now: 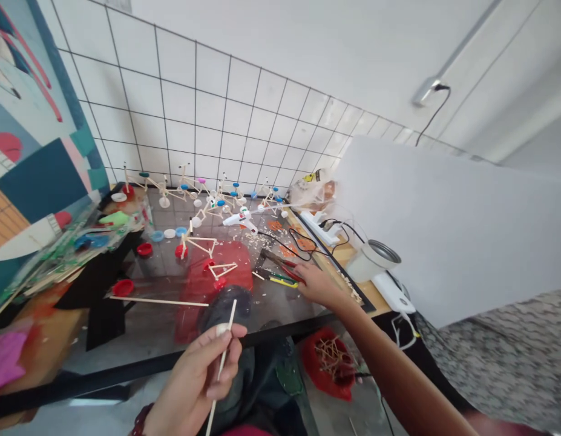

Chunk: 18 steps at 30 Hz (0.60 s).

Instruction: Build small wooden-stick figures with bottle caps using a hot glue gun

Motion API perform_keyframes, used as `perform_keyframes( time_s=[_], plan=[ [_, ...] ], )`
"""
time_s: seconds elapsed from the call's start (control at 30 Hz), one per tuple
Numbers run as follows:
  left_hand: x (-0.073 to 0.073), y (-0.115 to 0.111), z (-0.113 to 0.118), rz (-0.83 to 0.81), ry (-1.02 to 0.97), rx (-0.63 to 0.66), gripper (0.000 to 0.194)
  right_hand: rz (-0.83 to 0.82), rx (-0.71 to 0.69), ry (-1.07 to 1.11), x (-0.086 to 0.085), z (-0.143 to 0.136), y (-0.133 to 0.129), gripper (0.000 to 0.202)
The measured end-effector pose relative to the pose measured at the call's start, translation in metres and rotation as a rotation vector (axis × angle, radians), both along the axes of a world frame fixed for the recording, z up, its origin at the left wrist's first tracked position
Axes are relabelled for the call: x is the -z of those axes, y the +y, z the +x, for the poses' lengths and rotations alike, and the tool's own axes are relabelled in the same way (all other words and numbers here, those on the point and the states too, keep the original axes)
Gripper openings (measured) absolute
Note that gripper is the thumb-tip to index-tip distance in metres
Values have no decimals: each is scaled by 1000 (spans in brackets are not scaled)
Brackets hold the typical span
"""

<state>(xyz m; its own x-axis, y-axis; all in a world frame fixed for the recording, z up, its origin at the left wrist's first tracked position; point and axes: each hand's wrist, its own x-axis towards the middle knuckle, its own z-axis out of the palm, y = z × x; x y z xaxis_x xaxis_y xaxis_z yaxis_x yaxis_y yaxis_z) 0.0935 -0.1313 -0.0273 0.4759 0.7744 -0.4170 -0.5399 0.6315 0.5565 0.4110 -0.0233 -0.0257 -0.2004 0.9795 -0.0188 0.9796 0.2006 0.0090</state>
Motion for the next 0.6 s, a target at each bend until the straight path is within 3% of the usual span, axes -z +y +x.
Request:
perform_keyframes(
  time_s=[0.13, 0.3, 0.43, 0.6],
  plan=[
    [5, 2, 3, 26, -33, -15, 33, 51, 71, -102, 1, -8, 4, 25],
    [9, 6, 4, 8, -66, -57, 34, 66, 65, -94, -3, -10, 1, 20],
    [11, 7, 5, 15, -62, -65, 34, -4, 34, -90, -7, -13, -1, 21],
    [11, 7, 8, 20, -57, -60, 32, -58, 133, -167, 0, -23, 5, 33]
  ],
)
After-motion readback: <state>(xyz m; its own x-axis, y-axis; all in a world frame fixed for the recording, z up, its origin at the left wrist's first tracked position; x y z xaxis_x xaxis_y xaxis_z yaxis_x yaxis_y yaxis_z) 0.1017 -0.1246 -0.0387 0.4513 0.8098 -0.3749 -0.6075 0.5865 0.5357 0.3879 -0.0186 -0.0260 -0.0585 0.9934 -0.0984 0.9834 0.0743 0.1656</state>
